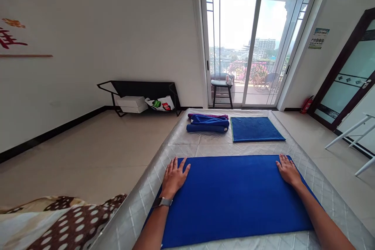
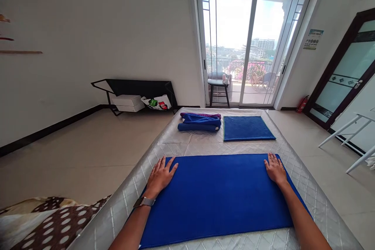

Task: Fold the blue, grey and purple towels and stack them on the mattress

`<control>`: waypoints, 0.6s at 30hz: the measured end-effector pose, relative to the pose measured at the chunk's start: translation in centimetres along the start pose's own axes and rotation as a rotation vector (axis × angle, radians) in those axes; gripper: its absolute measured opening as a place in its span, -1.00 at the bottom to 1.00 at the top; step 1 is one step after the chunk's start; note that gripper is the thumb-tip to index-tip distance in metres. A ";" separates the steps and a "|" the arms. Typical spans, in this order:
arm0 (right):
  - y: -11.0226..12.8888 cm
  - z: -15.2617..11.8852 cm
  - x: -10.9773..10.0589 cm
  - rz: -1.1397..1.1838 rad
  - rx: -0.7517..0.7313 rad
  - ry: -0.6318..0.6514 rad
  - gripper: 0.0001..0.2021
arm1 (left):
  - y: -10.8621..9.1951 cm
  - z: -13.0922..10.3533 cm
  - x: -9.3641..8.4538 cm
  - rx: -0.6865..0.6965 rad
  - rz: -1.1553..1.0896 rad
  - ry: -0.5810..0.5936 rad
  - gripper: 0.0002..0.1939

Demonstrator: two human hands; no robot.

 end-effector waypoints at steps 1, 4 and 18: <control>-0.8 0.3 0.1 -0.002 0.019 -0.004 -0.35 | 0.0 0.0 0.0 0.001 0.004 0.003 -0.41; -1.4 0.4 0.2 -0.007 0.060 0.012 -0.34 | 0.0 0.0 -0.1 0.007 0.011 0.013 -0.40; 10.4 -4.2 -3.0 0.040 -0.059 -0.078 -0.45 | -0.5 0.1 -0.2 0.015 -0.034 -0.007 -0.38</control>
Point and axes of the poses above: each hand's wrist, its own z-axis towards the middle knuckle, its own x-axis out of the palm, y = z × x, the point moved 5 cm from there along z, towards the middle knuckle, and after that the axes turned 12 degrees about x, right-handed, at the moved point
